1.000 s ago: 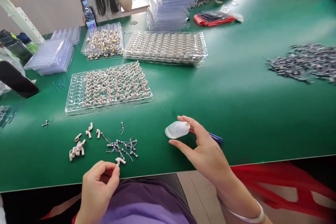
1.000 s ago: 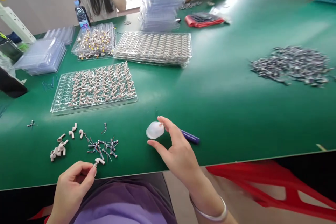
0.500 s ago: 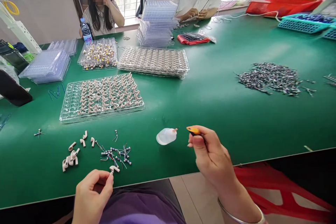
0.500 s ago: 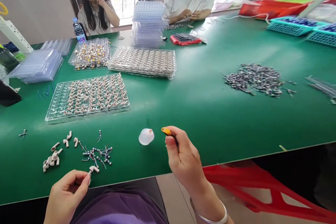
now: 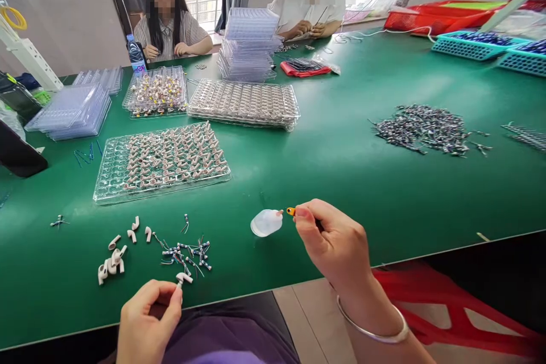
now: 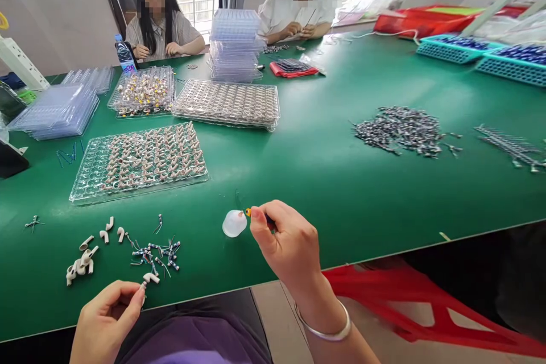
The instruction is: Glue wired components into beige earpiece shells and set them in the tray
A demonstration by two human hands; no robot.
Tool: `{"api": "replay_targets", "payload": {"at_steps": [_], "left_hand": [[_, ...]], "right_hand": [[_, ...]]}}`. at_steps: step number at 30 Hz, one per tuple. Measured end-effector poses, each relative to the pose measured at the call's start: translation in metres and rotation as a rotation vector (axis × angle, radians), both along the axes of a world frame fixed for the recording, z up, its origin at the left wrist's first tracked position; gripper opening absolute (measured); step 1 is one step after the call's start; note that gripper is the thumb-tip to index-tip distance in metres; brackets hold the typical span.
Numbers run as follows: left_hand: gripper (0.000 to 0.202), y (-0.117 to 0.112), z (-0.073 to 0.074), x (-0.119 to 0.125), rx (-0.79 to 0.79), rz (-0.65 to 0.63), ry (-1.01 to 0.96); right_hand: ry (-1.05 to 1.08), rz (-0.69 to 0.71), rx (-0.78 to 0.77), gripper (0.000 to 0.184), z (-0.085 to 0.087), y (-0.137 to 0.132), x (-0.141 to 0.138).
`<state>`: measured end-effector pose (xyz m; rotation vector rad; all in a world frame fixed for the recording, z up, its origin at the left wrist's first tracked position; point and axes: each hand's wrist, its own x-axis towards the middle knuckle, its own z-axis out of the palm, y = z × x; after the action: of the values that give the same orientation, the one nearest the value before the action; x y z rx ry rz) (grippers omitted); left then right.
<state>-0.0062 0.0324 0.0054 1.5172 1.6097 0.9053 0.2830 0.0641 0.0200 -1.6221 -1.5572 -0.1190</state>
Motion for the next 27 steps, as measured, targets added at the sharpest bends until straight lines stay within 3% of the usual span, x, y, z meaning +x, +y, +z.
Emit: {"api": "replay_targets", "payload": {"at_steps": [11, 18, 27], "left_hand": [[0.029, 0.001, -0.003, -0.003, 0.014, -0.018, 0.015], [0.024, 0.003, -0.01, -0.012, 0.042, -0.128, 0.054], [0.023, 0.004, -0.012, -0.012, 0.055, -0.127, 0.065]], "right_hand": [[-0.051, -0.02, 0.015, 0.036, 0.002, 0.002, 0.001], [-0.065, -0.021, 0.017, 0.035, 0.0, 0.002, 0.002], [-0.078, -0.023, 0.027, 0.036, 0.0, 0.002, 0.002]]}}
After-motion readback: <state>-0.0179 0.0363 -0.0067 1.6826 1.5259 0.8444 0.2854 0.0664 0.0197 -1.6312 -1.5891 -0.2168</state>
